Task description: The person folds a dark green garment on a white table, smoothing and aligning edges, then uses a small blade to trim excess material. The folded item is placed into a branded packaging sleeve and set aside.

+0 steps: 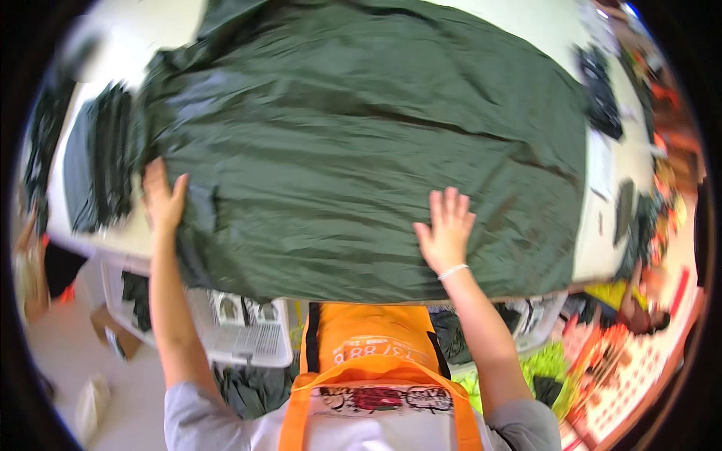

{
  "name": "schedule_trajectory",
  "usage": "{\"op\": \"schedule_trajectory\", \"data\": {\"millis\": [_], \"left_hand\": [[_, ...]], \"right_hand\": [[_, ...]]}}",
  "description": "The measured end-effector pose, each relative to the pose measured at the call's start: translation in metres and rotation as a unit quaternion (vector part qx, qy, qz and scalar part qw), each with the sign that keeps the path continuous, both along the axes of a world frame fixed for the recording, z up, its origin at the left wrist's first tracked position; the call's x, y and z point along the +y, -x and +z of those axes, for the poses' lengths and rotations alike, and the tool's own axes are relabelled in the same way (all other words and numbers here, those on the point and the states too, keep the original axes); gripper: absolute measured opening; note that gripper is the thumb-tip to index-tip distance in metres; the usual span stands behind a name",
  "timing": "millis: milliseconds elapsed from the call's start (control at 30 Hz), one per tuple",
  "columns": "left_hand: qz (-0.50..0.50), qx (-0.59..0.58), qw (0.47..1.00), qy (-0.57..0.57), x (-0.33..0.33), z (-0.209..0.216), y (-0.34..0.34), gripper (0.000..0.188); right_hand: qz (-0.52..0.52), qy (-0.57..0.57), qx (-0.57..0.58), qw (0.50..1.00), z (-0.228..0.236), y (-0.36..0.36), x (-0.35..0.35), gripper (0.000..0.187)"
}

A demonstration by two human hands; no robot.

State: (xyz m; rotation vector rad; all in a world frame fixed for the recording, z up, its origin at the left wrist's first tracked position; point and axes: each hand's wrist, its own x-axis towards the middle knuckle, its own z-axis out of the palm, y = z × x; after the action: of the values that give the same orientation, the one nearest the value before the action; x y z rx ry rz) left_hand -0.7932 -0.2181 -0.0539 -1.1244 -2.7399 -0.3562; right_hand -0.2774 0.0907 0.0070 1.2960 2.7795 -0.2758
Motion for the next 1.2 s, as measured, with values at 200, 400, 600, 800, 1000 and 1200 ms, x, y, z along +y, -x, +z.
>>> {"op": "schedule_trajectory", "data": {"millis": [200,400,600,800,1000,1200], "left_hand": [[-0.024,0.034,0.998,0.045,0.098,0.044,-0.104,0.077],[-0.201,-0.151,0.959,0.131,0.148,0.077,-0.341,0.078],[-0.196,-0.121,0.961,0.156,0.120,0.062,-0.346,0.083],[-0.193,-0.079,0.961,0.182,0.146,0.074,-0.359,0.078],[-0.185,-0.099,0.963,0.166,0.168,0.075,-0.388,0.076],[0.050,0.024,0.998,-0.034,0.095,0.084,-0.352,0.065]], "right_hand": [[-0.001,0.065,0.075,0.995,0.025,-0.028,0.013,0.057],[-0.146,-0.067,0.073,0.984,0.024,-0.174,0.100,0.051],[-0.420,0.037,-0.204,0.883,0.013,-0.366,0.181,0.061],[-0.409,-0.089,-0.074,0.905,-0.043,-0.481,0.196,0.059],[-0.374,-0.179,-0.149,0.898,-0.035,-0.487,0.242,0.060],[0.052,-0.009,0.077,0.996,0.037,-0.319,0.151,0.058]]}}
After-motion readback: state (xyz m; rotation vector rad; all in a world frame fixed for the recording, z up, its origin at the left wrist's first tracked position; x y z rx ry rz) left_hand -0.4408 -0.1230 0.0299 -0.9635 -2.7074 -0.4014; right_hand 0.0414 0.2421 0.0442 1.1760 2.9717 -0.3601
